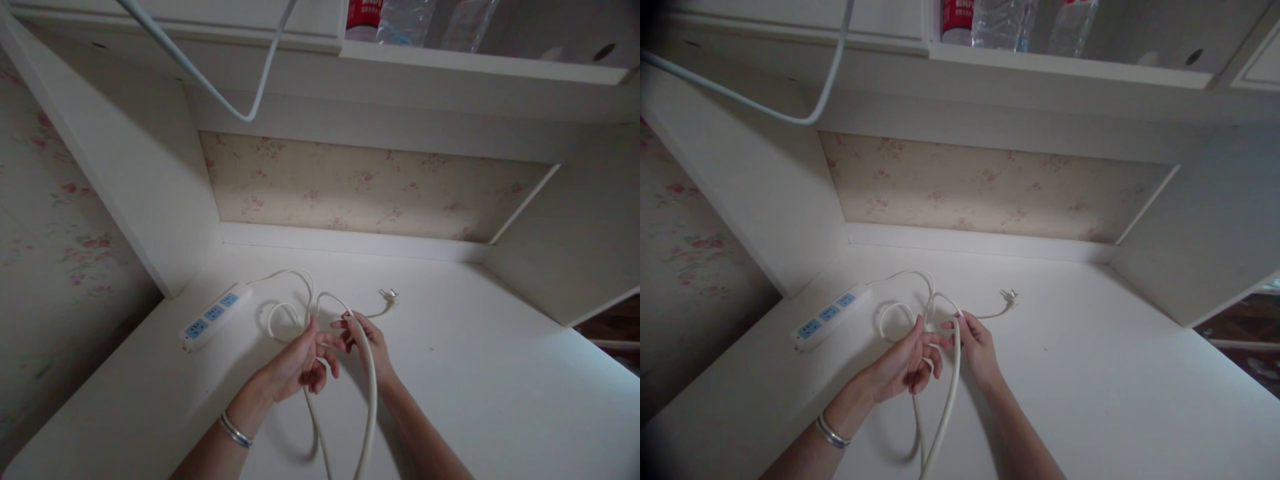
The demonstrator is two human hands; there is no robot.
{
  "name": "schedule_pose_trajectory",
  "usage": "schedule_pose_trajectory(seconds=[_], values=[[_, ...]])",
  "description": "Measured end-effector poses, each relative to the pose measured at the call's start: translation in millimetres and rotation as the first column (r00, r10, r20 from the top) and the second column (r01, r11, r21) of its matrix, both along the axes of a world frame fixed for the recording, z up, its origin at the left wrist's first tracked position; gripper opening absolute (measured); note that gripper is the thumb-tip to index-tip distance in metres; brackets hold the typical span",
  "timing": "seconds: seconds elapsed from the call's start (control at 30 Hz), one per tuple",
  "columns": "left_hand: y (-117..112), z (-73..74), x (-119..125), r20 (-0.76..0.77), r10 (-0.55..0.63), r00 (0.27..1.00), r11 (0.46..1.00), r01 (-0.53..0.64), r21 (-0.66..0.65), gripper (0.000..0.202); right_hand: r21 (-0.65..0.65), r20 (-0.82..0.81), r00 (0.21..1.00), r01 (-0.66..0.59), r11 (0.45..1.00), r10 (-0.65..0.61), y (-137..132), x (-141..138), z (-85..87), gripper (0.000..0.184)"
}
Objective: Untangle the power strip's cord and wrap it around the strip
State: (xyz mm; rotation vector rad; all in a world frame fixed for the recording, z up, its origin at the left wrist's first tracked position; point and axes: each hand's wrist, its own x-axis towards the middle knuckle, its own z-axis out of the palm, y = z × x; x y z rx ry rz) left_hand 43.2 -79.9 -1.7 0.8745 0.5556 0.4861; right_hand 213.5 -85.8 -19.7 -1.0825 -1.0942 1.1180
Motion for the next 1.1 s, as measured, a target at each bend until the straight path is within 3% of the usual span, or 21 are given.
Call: schedule_pose_trajectory(seconds=[0.17,0.3,0.37,0.43,0.53,0.63,0.73,0.9,1.1], values=[[3.0,-0.7,1.4,-0.052,0.009,0.999,0.999,-0.011,-0.049,0.074,0.002,0.186,0.962,-0.205,0.979,0.201,-8.1,-12.9,3.5,0.041],[2.6,-7.1,2.0,-0.105,0.142,0.984,0.989,-0.146,-0.023,0.048,0.071,0.352,0.903,-0.288,0.955,0.246,-10.1,-16.7,5.4,0.04],[2.3,-8.2,1.1,-0.089,0.145,0.985,0.989,-0.146,-0.008,0.033,0.062,0.371,0.899,-0.273,0.96,0.232,-8.3,-15.6,2.6,0.038],[2.5,-7.4,-0.4,-0.047,0.108,0.993,0.994,-0.109,-0.01,0.024,0.029,0.335,0.929,-0.179,0.983,0.159,-3.7,-11.8,-2.7,0.038],[4.7,-3.2,-4.1,0.023,0.105,0.994,0.994,-0.104,-0.04,0.026,-0.018,0.235,0.97,0.058,0.998,-0.053,7.7,0.3,-11.9,0.042],[8.1,3.7,-10.0,0.067,0.256,0.964,0.965,-0.251,-0.078,0.034,-0.057,0.192,0.941,0.293,0.954,-0.278,20.1,18.9,-19.1,0.044],[11.2,10.1,-18.7,0.13,0.4,0.907,0.916,-0.391,-0.09,0.036,-0.113,0.152,0.893,0.442,0.89,-0.424,28.6,37.2,-23.8,0.043],[14.8,12.2,-31.4,0.255,0.417,0.873,0.909,-0.403,-0.107,0.035,-0.159,0.111,0.829,0.559,0.814,-0.548,34.9,56.3,-29.9,0.037],[15.8,9.1,-34.3,0.348,0.387,0.854,0.921,-0.377,-0.098,0.036,-0.2,0.042,0.805,0.588,0.784,-0.592,39.0,68.0,-34.2,0.03]])
